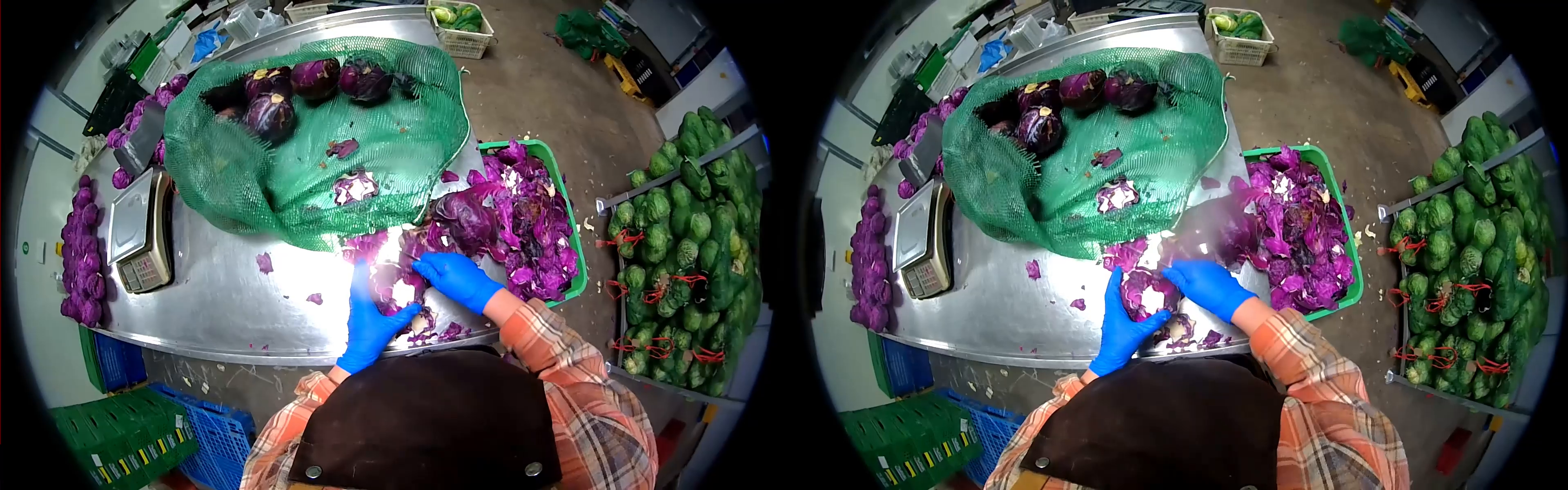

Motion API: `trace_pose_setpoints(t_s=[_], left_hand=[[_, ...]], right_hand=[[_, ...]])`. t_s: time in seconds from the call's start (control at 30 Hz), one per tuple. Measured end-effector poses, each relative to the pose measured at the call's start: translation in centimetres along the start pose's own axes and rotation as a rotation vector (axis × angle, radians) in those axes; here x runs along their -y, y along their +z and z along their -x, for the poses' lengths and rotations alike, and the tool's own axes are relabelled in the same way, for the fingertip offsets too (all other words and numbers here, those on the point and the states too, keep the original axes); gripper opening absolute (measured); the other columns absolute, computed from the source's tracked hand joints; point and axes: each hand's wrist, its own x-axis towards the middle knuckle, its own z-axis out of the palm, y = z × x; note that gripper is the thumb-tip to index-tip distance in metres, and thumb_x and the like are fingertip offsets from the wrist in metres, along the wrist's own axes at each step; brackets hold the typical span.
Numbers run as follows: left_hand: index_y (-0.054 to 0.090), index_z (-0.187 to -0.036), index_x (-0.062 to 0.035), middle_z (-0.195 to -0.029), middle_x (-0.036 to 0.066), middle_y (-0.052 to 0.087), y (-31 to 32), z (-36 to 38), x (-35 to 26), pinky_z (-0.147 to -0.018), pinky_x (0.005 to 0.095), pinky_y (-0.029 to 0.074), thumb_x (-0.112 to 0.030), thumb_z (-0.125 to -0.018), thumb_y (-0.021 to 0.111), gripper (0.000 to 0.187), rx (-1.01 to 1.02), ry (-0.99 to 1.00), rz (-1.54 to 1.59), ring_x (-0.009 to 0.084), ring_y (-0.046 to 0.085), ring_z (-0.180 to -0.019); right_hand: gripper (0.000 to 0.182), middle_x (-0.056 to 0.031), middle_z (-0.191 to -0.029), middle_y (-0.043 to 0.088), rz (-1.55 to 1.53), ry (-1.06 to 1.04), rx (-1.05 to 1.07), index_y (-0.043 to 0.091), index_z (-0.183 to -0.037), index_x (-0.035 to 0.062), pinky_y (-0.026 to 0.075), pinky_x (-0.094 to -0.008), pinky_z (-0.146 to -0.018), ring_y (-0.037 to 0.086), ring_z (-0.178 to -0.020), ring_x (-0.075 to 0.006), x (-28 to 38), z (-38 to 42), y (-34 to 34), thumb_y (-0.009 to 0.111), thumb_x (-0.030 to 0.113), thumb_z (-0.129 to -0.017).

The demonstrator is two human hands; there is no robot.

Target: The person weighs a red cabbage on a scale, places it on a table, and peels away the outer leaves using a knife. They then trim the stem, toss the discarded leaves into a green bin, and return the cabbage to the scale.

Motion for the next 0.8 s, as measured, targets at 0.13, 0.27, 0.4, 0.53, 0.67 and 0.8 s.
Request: trace_pose_setpoints(t_s=[0.13,0.27,0.4,0.53,0.67,0.8], left_hand=[[0.017,-0.146,0.0013,-0.146,0.023,0.029,-0.3,-0.4,0.5,-0.108,0.0419,0.034,-0.033,-0.066,0.086,0.111,0.028,-0.023,0.096,0.0332,0.036,-0.133],[0.017,-0.147,0.0004,-0.146,0.021,0.03,-1.6,-0.9,1.0,-0.108,0.0415,0.034,-0.033,-0.062,0.088,0.115,0.146,0.076,0.042,0.0321,0.036,-0.133],[0.019,-0.146,-0.0003,-0.144,0.02,0.032,-1.9,-1.0,1.2,-0.108,0.0406,0.034,-0.032,-0.061,0.089,0.115,0.151,0.094,0.068,0.0308,0.037,-0.133],[0.02,-0.146,-0.0004,-0.143,0.019,0.034,-1.4,-1.1,1.5,-0.107,0.0401,0.035,-0.033,-0.062,0.088,0.114,0.135,0.04,0.135,0.0297,0.038,-0.132],[0.02,-0.147,-0.0027,-0.14,0.018,0.037,-1.3,-1.3,1.5,-0.107,0.039,0.036,-0.029,-0.062,0.089,0.112,0.113,0.056,0.101,0.0275,0.042,-0.128],[0.02,-0.147,-0.0038,-0.139,0.018,0.038,-1.5,-1.4,2.2,-0.107,0.0386,0.037,-0.028,-0.062,0.089,0.112,0.128,0.036,0.185,0.0265,0.043,-0.127]], right_hand=[[0.051,-0.0138,-0.107,0.066,-0.412,-0.164,-0.21,0.055,-0.126,0.0087,0.051,-0.0393,-0.069,0.066,-0.076,-0.0278,1.6,1.3,0.5,0.066,0.039,-0.086],[0.048,-0.0129,-0.101,0.066,-0.551,-0.02,-0.043,0.058,-0.122,0.0075,0.052,-0.0342,-0.073,0.066,-0.082,-0.0219,2.5,1.1,-0.3,0.071,0.033,-0.084],[0.032,-0.0145,-0.096,0.067,-0.185,-0.273,-0.254,0.064,-0.109,0.0081,0.052,-0.0378,-0.074,0.065,-0.086,-0.0303,0.9,0.4,2.1,0.064,0.032,-0.088],[0.026,-0.0162,-0.091,0.065,-0.142,-0.27,-0.304,0.064,-0.102,0.0076,0.051,-0.0405,-0.071,0.064,-0.081,-0.0337,0.6,-0.3,1.6,0.06,0.03,-0.09],[0.021,-0.0185,-0.089,0.062,-0.109,-0.355,-0.419,0.063,-0.1,0.0069,0.049,-0.0427,-0.068,0.061,-0.076,-0.0362,-0.5,-1.4,2.2,0.058,0.025,-0.09],[0.032,-0.0093,-0.093,0.066,-0.794,0.132,-0.045,0.06,-0.111,0.0074,0.05,-0.0408,-0.069,0.064,-0.075,-0.0273,1.5,-0.4,-0.4,0.062,0.032,-0.09]])
